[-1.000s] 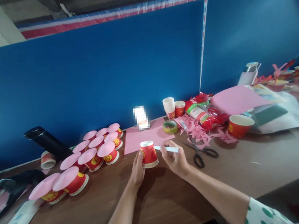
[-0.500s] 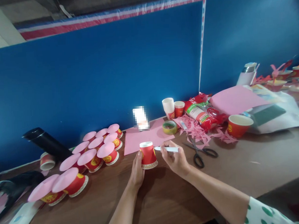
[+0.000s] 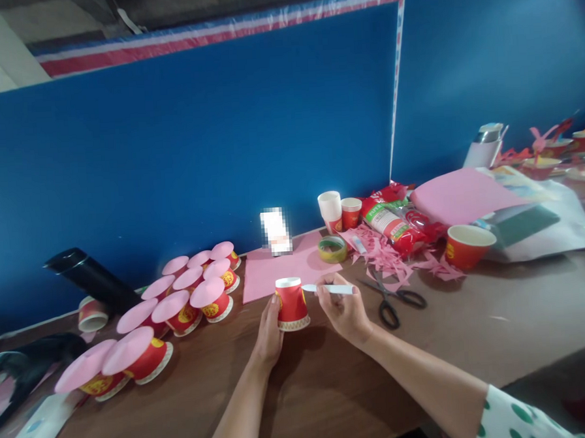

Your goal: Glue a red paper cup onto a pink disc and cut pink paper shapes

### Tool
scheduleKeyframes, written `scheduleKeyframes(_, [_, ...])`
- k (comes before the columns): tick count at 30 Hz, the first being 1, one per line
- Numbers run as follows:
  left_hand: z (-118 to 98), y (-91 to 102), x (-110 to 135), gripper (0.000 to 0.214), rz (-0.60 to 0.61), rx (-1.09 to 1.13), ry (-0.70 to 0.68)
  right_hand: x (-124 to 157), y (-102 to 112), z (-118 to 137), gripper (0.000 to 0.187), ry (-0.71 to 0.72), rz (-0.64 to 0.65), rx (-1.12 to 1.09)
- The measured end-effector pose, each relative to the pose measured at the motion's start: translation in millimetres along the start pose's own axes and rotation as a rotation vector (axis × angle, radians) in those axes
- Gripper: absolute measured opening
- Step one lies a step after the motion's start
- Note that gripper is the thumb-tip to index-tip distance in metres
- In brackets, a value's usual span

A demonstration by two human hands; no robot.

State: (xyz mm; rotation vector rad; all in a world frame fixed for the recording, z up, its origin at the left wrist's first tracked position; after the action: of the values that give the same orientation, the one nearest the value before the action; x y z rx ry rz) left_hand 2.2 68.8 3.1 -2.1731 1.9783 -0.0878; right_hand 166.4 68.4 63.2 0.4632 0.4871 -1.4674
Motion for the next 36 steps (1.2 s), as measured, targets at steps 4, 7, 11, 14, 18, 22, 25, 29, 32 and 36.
scheduleKeyframes(4, [0.0,0.1,-0.3,0.033,0.004,0.032,-0.014,-1.3,0.9,0.6,0.011,-0.008,0.006,0.009])
scheduleKeyframes(7, [2.5,1.2,-0.8,0.034,-0.001,0.087,0.007,-0.1,0.0,0.0,0.011,-0.003,0.019,0.018])
scheduleKeyframes(11, [7.5,4.9,-2.5,0.035,-0.052,0.171,0.064,3.3,0.1,2.5,0.009,0.038,0.005,0.026])
scheduleKeyframes(14, [8.2,6.2,-4.2,0.035,-0.075,0.218,0.063,5.5,-3.4,10.9,0.008,0.124,0.044,0.077])
scheduleKeyframes(18, [7.4,4.6,-6.0,0.034,-0.053,0.241,0.04,8.0,-12.4,21.5,0.009,0.239,0.139,0.124])
scheduleKeyframes(22, [10.8,4.3,-6.0,0.034,-0.054,0.246,0.075,7.9,-13.2,23.0,0.012,0.267,0.141,0.119])
scheduleKeyframes(25, [12.1,5.2,-5.2,0.033,-0.074,0.251,0.095,5.9,-10.4,21.4,0.012,0.246,0.12,0.121])
scheduleKeyframes(29, [10.4,3.9,-3.8,0.035,-0.069,0.258,0.095,4.0,-7.8,21.6,0.011,0.238,0.105,0.123])
scheduleKeyframes(32, [8.9,2.6,-2.6,0.037,-0.057,0.231,0.092,3.3,-7.1,21.4,0.011,0.236,0.097,0.125])
scheduleKeyframes(36, [7.2,3.0,-1.8,0.037,-0.055,0.206,0.071,2.7,-5.9,20.8,0.011,0.229,0.081,0.14])
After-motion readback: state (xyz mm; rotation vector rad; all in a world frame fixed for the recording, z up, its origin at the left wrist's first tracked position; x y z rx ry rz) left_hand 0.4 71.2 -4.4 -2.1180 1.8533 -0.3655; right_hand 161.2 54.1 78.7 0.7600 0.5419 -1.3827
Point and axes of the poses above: each hand's wrist, its own x-axis away from the middle knuckle, its own y-axis out of the back of the hand, z = x × y, the point moved 7 cm from there along -x, towards the middle knuckle, and after that the axes turned 10 degrees about -x, right-handed, at the moved point
